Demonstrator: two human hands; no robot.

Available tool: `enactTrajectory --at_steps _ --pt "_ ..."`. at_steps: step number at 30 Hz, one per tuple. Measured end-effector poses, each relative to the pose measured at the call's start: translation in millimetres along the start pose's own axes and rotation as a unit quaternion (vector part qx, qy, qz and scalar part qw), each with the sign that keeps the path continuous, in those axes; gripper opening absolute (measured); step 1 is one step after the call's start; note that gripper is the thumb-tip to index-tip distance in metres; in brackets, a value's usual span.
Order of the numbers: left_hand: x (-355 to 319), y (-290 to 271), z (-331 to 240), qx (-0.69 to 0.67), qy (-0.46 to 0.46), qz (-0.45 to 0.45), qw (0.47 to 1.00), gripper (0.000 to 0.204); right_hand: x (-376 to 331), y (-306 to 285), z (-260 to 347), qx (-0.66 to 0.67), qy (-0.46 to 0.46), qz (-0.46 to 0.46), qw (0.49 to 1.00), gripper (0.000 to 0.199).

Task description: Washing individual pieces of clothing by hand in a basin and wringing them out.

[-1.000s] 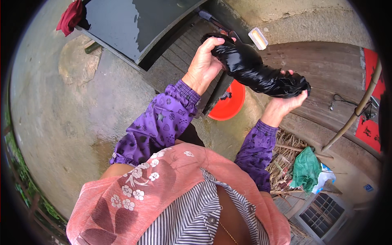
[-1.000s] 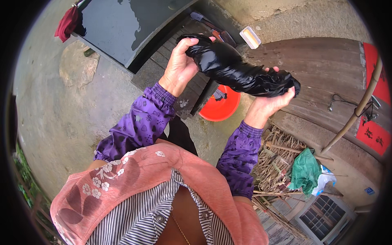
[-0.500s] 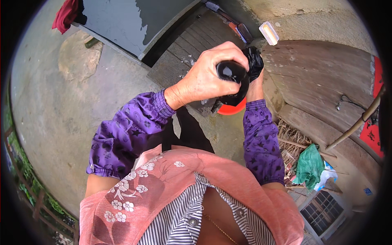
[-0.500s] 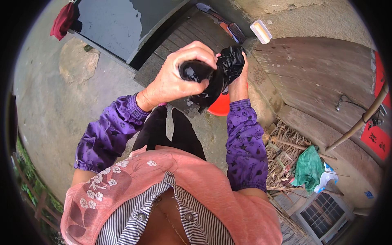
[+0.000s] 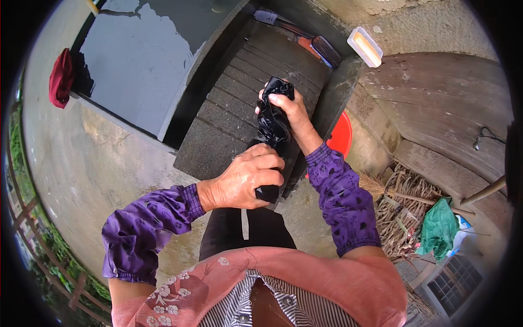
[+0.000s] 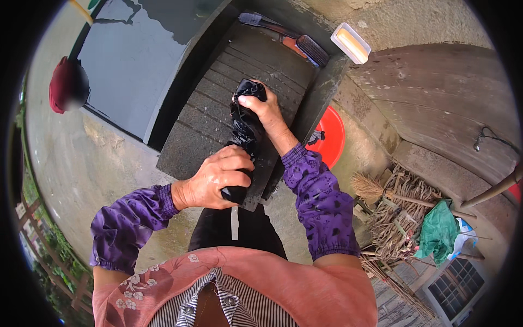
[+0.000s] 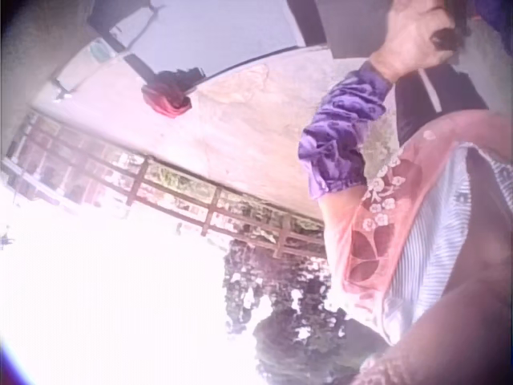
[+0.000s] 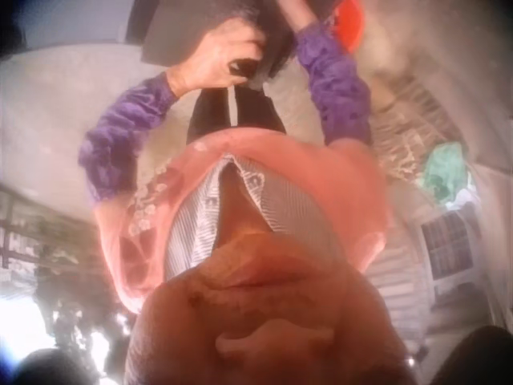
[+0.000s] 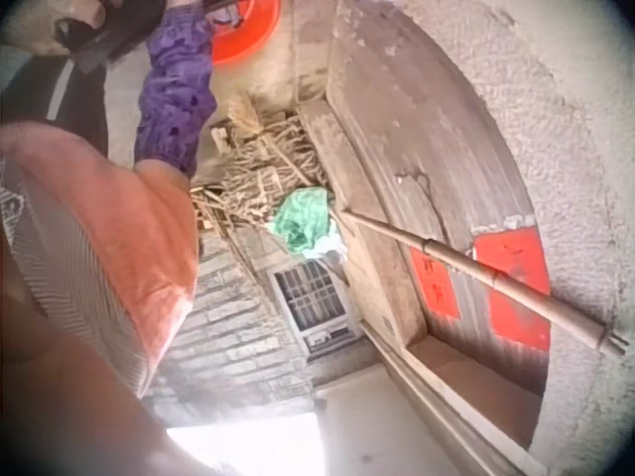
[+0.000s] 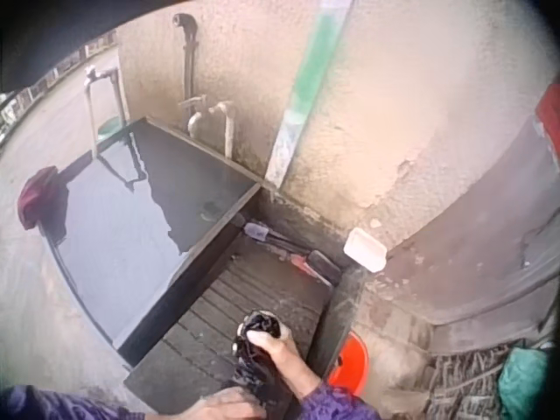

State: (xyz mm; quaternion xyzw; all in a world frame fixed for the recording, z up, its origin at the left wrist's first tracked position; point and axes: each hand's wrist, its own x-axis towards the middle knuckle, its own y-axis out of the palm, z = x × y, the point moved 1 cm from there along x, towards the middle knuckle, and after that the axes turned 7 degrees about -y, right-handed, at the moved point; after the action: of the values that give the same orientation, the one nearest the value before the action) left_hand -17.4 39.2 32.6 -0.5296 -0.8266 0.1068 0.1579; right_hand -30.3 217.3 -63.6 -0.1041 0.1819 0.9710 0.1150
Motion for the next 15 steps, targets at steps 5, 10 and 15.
enactTrajectory --at_steps 5,10,15 --pt "-1 12 -5 0.036 0.033 0.064 0.997 0.038 -18 7 36 -0.113 -0.034 0.028 0.993 0.036" --pt "11 24 -14 0.12 0.035 0.177 0.976 0.048 -33 39 67 -0.246 -0.103 0.078 0.961 0.026" --pt "18 35 -11 0.078 0.0 0.286 0.955 0.029 -49 63 61 -0.374 -0.232 0.108 0.892 0.025"
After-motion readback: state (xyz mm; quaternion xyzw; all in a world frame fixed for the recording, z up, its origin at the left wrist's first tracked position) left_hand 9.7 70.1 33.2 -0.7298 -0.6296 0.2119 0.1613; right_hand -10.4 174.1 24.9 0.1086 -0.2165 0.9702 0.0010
